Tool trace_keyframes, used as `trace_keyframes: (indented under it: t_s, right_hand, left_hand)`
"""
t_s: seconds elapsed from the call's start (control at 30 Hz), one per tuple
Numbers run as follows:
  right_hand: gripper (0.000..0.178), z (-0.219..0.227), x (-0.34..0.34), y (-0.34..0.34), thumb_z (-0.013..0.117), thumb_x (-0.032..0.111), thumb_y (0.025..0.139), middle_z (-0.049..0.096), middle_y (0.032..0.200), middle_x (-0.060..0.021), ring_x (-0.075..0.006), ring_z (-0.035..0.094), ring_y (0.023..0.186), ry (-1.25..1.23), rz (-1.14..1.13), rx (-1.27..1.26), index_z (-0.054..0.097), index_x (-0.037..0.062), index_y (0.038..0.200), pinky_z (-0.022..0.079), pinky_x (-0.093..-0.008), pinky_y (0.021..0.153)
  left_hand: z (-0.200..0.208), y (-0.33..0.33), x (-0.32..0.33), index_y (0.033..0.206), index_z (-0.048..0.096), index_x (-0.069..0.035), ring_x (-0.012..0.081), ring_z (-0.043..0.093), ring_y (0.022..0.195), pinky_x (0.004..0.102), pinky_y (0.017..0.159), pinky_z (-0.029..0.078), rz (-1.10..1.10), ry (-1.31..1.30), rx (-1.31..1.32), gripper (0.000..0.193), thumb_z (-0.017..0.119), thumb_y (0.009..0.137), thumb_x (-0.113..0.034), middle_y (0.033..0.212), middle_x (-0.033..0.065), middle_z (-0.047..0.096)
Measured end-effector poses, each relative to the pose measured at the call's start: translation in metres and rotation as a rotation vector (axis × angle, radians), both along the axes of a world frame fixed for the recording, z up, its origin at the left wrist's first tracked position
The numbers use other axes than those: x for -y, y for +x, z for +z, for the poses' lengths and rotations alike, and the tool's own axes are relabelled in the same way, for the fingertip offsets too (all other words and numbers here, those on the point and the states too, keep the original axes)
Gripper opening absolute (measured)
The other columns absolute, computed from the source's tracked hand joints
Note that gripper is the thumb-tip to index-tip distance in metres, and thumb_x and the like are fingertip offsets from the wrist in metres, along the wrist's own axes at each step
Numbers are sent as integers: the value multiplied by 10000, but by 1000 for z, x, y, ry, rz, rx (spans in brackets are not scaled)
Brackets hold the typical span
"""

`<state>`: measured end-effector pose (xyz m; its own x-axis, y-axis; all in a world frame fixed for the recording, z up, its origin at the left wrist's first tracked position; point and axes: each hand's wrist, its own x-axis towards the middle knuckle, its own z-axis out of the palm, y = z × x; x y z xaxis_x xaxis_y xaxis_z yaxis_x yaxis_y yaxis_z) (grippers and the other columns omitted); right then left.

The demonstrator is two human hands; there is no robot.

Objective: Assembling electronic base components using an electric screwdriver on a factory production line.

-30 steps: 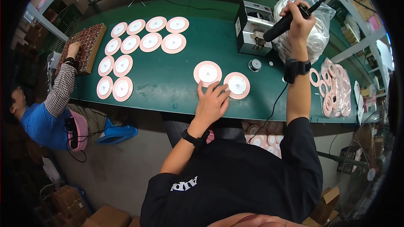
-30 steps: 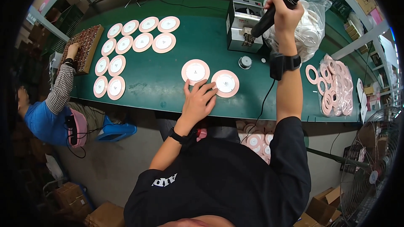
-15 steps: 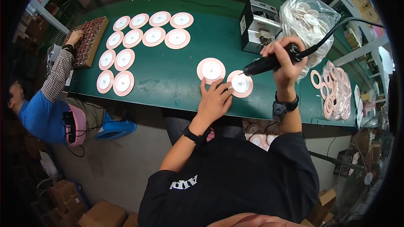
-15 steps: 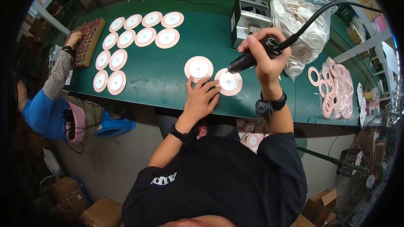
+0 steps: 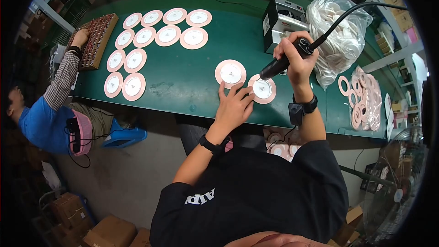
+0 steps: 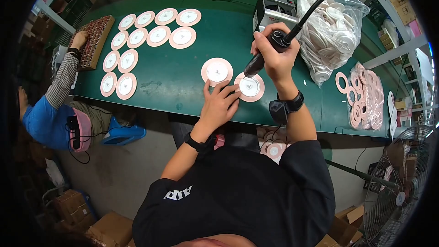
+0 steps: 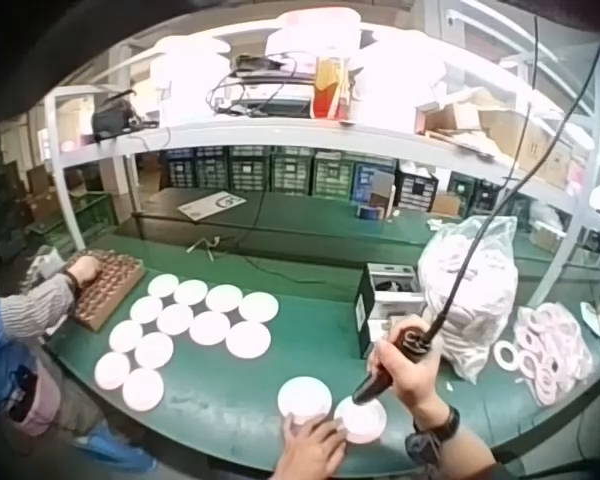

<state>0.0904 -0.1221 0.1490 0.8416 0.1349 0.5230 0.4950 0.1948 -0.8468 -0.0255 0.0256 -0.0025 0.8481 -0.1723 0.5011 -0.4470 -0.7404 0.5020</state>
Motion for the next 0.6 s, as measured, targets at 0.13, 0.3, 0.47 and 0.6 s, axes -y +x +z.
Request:
trace_keyframes:
  t_s: [0.13,0.3,0.47,0.6]
  right_hand:
    - [119,-1,0,5,659,17,909,583,710,-93,-195,600,610,0,-4,-10,541,-3,915,521,-347,610]
    - [115,9,15,15,673,25,906,628,742,-111,-223,651,644,54,-14,-39,561,0,902,545,-340,651]
    - [113,48,52,43,704,40,896,663,758,-125,-235,684,678,118,-245,111,600,0,915,559,-338,674]
    - [130,75,65,77,735,49,883,664,750,-121,-228,682,672,150,-354,259,618,-1,912,563,-341,658]
  left_hand:
    - [0,2,1,1055,750,-126,261,539,1277,647,1147,206,2,4,5,224,730,838,-177,1270,-12,657]
    - [2,3,1,1060,748,-128,260,543,1273,645,1148,203,2,1,3,224,726,842,-178,1264,-13,660]
    - [0,0,1,1077,741,-116,268,547,1256,671,1154,199,-9,0,16,245,710,844,-186,1247,4,656]
    - [0,-2,1,1078,741,-116,271,550,1253,664,1158,197,-8,1,18,242,705,849,-185,1246,9,660]
